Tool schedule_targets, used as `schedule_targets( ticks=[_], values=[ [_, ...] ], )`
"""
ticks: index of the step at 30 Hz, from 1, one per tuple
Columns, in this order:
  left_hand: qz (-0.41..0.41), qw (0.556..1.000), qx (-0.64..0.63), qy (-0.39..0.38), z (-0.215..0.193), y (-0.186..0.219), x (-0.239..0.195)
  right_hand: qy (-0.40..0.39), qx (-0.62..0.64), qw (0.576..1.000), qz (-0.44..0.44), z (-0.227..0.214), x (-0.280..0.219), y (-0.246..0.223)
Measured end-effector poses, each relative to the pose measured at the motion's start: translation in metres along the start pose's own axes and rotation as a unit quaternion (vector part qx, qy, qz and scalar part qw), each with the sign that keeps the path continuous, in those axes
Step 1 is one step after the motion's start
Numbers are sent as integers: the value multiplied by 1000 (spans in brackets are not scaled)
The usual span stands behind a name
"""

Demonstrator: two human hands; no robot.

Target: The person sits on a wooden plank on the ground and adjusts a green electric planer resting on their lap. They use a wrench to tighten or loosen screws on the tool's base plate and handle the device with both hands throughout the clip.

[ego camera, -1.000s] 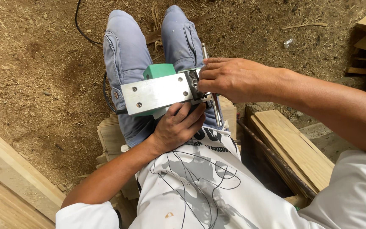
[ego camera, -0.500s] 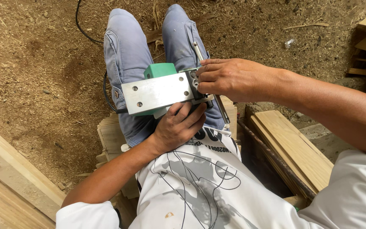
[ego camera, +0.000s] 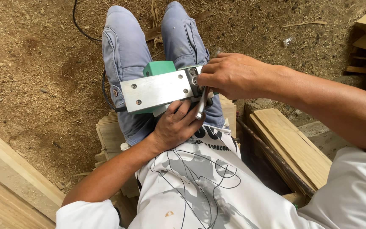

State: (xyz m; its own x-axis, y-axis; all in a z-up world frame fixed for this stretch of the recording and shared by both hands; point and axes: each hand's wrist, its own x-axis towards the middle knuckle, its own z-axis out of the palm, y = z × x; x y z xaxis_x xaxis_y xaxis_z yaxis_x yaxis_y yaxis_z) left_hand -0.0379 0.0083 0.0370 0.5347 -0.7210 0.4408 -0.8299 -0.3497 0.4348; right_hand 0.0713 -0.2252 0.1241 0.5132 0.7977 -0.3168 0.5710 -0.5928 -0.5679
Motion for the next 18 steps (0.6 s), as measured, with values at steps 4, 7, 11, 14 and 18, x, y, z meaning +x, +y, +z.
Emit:
schedule_targets(
  ticks=[4,7,11,14,18],
  values=[
    [-9,1000,-14,11,1,0,1,-81,51,983,158,-1,6,-6],
    [-2,1000,-10,7,0,-1,0,-87,60,970,221,2,9,-8],
    [-16,1000,-16,3,-3,-2,-1,-69,134,950,273,11,13,-11],
    [-14,1000,-2,14,-1,-5,2,24,147,962,229,14,14,-11],
    [-34,999,18,10,-2,-6,-1,160,134,963,173,10,4,-10]
  ],
)
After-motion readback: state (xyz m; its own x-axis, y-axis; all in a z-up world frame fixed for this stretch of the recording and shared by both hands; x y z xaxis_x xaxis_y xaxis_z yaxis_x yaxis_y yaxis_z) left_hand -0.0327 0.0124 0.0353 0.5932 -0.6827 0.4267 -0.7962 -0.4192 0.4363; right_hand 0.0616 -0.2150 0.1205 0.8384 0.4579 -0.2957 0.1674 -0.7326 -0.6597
